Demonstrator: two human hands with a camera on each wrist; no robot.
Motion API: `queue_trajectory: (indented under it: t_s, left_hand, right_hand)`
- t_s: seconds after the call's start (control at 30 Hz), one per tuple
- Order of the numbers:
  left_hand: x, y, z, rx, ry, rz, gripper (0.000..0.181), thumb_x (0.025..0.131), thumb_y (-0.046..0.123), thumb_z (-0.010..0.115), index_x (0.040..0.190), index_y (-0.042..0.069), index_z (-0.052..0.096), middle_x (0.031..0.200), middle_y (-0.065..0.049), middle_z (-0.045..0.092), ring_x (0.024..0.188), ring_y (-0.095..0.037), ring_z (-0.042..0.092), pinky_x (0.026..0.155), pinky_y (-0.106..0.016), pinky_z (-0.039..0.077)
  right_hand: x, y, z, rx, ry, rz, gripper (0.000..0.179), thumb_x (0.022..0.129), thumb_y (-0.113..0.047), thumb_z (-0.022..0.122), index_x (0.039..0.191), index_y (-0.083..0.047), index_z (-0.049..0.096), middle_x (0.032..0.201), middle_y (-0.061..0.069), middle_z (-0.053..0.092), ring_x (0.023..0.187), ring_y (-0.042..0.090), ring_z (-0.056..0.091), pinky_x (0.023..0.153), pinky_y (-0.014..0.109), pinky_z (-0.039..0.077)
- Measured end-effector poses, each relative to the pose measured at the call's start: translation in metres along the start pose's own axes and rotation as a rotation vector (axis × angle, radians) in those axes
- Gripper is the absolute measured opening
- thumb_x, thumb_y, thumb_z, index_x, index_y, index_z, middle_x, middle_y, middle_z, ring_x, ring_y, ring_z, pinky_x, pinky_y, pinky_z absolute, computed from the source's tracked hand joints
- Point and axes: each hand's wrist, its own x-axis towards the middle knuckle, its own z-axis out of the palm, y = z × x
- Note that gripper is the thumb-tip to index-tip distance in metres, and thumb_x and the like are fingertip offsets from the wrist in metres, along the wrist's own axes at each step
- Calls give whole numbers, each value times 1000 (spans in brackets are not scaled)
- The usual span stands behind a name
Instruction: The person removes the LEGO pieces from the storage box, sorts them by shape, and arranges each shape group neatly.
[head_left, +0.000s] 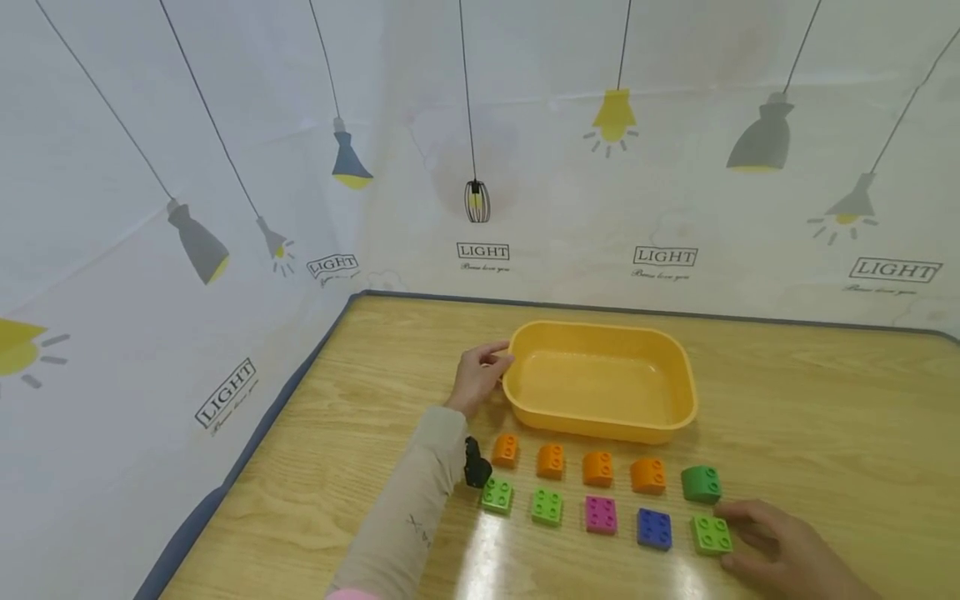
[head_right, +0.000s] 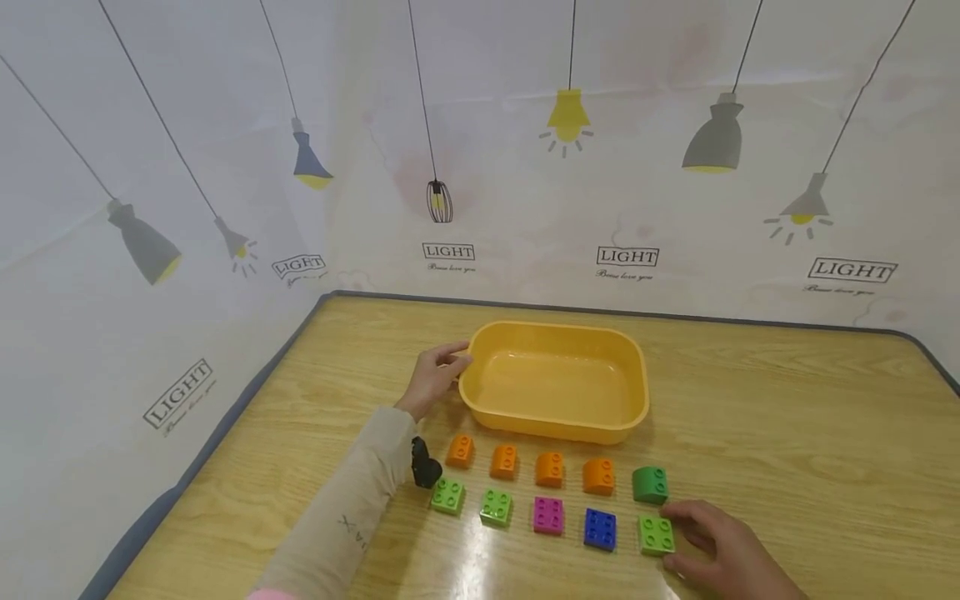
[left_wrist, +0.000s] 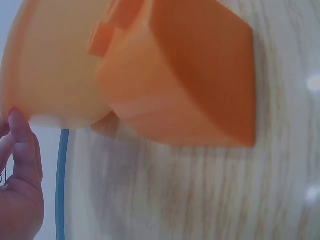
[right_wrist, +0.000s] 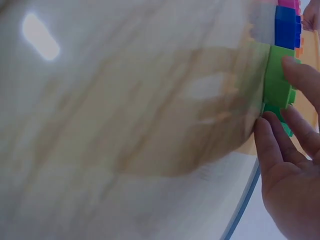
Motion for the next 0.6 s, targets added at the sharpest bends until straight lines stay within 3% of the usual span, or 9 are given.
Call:
queue_trajectory:
  t_s: [0.1, 0.2, 0.37, 0.47, 0.53, 0.6]
  left_hand:
    - [0, 0, -1, -7, -10, 8, 33, 86, 14, 59, 118, 6, 57, 91, -14, 59, 74, -29, 60, 64, -39, 54]
    - [0, 0, -4, -16, -27, 20, 34, 87, 14, 57, 120, 5, 56, 96, -19, 59, 77, -33, 60, 65, -40, 53]
    - [-1, -3, -8, -5, -32, 27, 34, 88, 16, 56, 121, 5, 55, 97, -21, 58, 71, -29, 62, 65, -41, 53]
    - [-1, -5, -10, 4, -25, 8, 38, 90, 19, 54, 125, 6, 51, 96, -19, 57, 71, -24, 62, 67, -39, 53]
    - [0, -5, -11, 0, -9, -2, 42, 91, 21, 52, 129, 7, 46, 99, -17, 56, 76, -24, 61, 69, -38, 53]
    - [1, -4, -13, 30, 27, 11, 47, 91, 25, 51, 133, 7, 40, 104, -16, 54, 86, -26, 58, 74, -38, 52]
  right_hand:
    - [-1, 1, -2, -4, 8, -49, 59, 76, -39, 65, 121, -4, 49, 120, 16, 51, 108, 32, 49, 83, 42, 46]
    - [-1, 0, -5, 36, 38, -28, 58, 80, -39, 63, 123, -2, 47, 122, 17, 50, 107, 31, 49, 79, 37, 49]
    - [3, -7, -14, 86, 161, -37, 53, 84, -34, 59, 121, 3, 47, 119, 23, 49, 104, 33, 51, 73, 32, 52]
    - [8, -15, -22, 46, 255, -142, 43, 86, -25, 59, 117, 3, 50, 114, 23, 52, 98, 8, 54, 68, 28, 53]
    - [13, -24, -28, 6, 308, -207, 38, 85, -20, 60, 116, 2, 52, 111, 21, 55, 94, -7, 49, 67, 24, 53]
    - [20, -35, -33, -31, 343, -266, 36, 85, -18, 60, 115, 1, 53, 110, 19, 56, 93, -9, 46, 68, 26, 53]
